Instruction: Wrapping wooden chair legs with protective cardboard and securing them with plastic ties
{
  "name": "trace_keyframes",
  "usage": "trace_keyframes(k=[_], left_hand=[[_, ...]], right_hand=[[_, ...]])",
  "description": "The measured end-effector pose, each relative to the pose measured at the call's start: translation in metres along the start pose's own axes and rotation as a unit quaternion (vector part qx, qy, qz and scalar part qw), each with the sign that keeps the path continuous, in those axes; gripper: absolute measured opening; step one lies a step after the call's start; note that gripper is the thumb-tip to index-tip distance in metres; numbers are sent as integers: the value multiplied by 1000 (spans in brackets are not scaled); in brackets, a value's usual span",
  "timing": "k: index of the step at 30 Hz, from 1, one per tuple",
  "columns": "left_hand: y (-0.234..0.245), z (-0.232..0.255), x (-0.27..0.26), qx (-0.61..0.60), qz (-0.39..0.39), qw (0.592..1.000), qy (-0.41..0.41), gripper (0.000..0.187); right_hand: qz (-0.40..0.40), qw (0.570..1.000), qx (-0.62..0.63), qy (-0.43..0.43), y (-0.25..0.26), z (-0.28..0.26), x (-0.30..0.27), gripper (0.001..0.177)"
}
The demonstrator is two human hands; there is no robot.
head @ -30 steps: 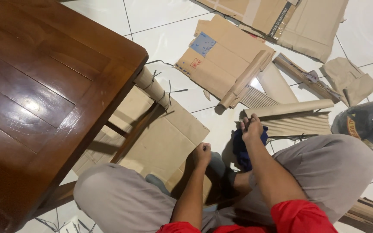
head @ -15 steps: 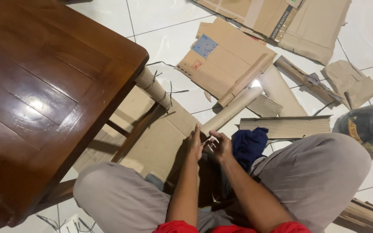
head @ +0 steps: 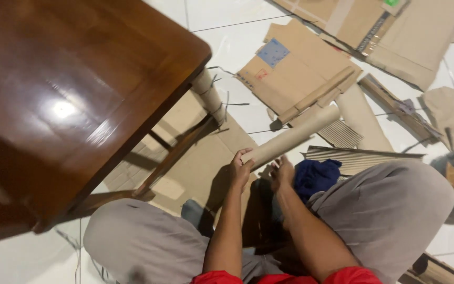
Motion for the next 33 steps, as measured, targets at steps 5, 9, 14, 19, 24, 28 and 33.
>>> trace_keyframes(k=[5, 9, 14, 19, 24, 28, 33], left_hand=[[41, 10, -9, 57, 34, 997, -49, 49], [89, 7, -24, 113, 96, 987, -55, 46], [142, 36, -81, 159, 205, 966, -7, 38], [190, 42, -129, 190, 323, 927, 25, 30], [215, 86, -174, 219, 423, 879, -26, 28], [236, 99, -196, 312, 496, 806, -81, 28], [248, 116, -204, 338, 513, 785, -77, 39]], right_hand=[[-21, 996, -22, 83, -11, 4, 32, 58], [-107, 989, -54, 84, -64, 15, 1, 74], [-215, 972, -81, 55, -134, 36, -54, 106], [-244, 959, -142, 33, -167, 72, -85, 82], [-291, 942, -167, 1, -196, 107, -105, 73], [-327, 924, -198, -26, -221, 124, -124, 69], [-352, 912, -207, -51, -250, 142, -125, 68]])
Point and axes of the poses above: each hand's wrist, its own x-axis towards the middle knuckle, its own y-axis out of the back of the hand, z = x × y, the point moved 9 cm from there along x, towards the middle knuckle, and after that the axes turned 11 degrees about -z, right-handed, at the moved point
